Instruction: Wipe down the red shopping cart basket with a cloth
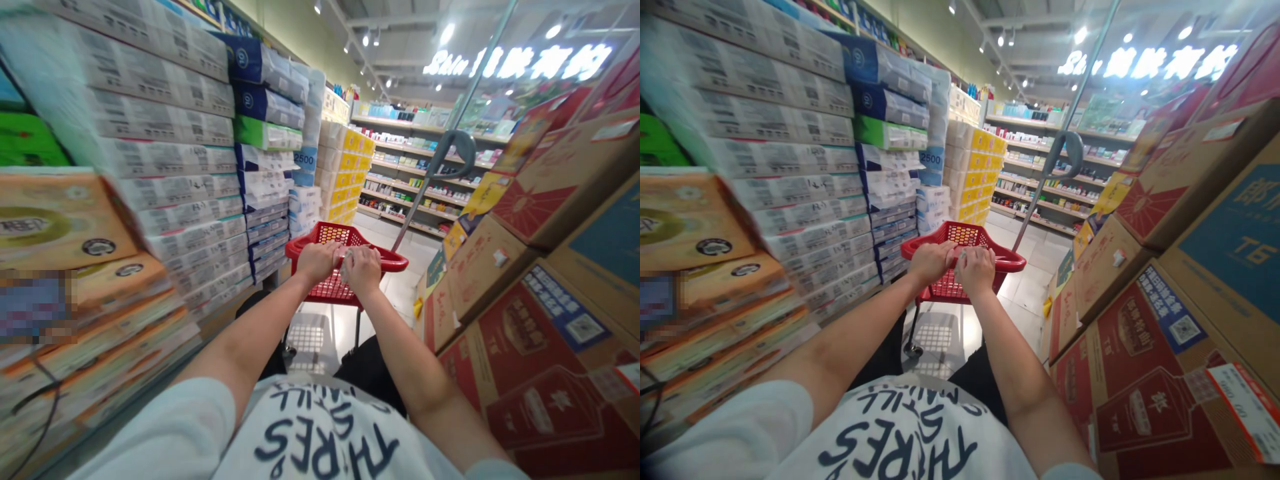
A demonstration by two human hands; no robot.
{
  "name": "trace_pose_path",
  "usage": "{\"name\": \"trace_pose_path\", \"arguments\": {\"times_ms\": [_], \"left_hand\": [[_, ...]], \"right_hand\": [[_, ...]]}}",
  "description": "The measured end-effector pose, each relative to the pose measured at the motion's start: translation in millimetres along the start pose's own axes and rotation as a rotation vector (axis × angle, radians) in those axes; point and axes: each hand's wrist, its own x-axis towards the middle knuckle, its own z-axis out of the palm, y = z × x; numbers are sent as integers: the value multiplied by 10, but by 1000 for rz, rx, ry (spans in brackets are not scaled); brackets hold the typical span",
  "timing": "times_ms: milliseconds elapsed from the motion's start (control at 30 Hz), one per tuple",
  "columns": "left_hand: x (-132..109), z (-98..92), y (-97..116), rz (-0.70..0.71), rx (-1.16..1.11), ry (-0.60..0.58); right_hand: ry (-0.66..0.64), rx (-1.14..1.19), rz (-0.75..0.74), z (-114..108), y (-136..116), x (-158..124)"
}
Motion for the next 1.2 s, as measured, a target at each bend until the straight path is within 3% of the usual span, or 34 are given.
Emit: {"name": "trace_pose_path", "arguments": {"times_ms": [167, 367, 567, 733, 933, 1067, 1200], "left_hand": [[-6, 4, -14, 18, 2, 13], [-17, 8, -36, 16, 27, 25], [-35, 18, -27, 27, 12, 45], [-29, 47, -22, 21, -5, 67], [-35, 42, -23, 21, -16, 65], [-45, 9, -28, 30, 2, 55], [-43, 5, -16, 28, 7, 61]], "right_hand": [[81, -10, -76, 16, -24, -62], [-8, -37, -5, -27, -32, 80], [111, -34, -139, 16, -7, -127], [21, -17, -53, 8, -37, -11], [124, -42, -128, 47, -85, -59], [-4, -46, -39, -21, -125, 80], [28, -25, -23, -29, -132, 69]]}}
